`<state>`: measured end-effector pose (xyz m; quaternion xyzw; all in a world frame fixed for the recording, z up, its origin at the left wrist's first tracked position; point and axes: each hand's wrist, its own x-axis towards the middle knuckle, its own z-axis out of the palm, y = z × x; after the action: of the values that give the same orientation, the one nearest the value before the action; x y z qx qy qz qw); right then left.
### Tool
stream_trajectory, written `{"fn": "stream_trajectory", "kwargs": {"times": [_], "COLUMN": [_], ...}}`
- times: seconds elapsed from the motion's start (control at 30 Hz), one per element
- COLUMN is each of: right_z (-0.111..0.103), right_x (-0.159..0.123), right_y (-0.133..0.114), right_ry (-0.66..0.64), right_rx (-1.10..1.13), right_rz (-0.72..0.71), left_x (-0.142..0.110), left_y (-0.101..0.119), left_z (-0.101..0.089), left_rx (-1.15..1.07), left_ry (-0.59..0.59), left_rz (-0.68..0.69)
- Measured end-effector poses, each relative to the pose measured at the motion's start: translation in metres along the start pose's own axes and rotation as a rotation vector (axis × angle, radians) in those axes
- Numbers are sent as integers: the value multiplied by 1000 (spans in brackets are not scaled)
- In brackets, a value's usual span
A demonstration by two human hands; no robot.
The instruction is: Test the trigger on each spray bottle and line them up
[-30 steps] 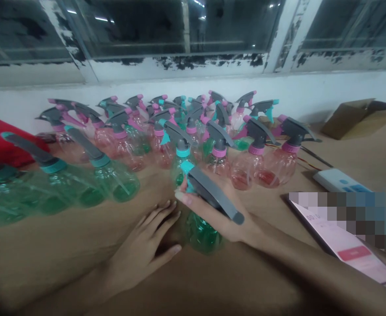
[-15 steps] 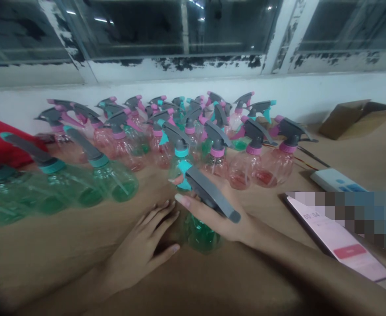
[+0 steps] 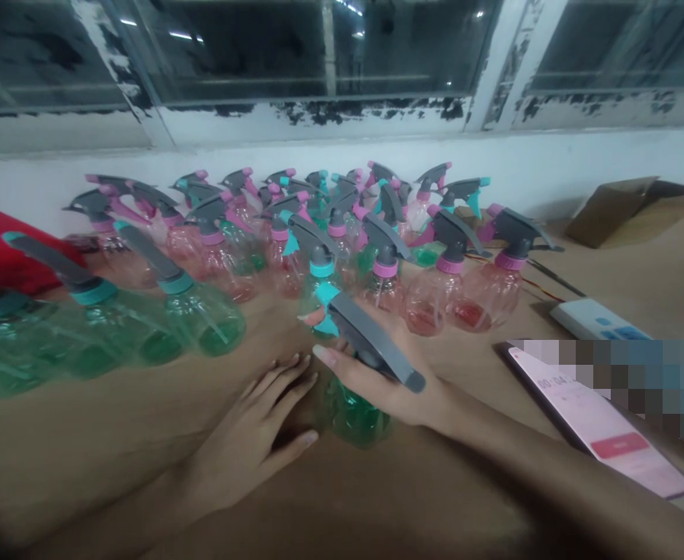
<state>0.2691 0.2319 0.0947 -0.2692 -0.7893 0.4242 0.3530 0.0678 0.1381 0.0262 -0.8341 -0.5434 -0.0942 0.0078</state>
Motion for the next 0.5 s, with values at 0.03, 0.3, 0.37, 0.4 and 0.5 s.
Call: {"fn": "stream_trajectory", "kwargs": {"times": [0.03,0.3,0.37,0.4,0.5], "right_z": [0,1,1,1,0], "right_x": [0,1,1,1,2], "right_y": [1,6,6,6,6], "right_ry": [-6,-50,-52,-45,-46], "right_rx": [1,25,31,32,30], "right_rz": [-5,-36,-44,-44,-38], "left_x": [0,1,1,1,1], "left_y": [0,-1,0,0,-1], "left_z": [0,0,0,0,0], "left_rx": [-1,-1,3,5,4], "left_ry": [4,3,-5,-8,-5], "left_rz": [-3,-5,-6,-6,-10]}}
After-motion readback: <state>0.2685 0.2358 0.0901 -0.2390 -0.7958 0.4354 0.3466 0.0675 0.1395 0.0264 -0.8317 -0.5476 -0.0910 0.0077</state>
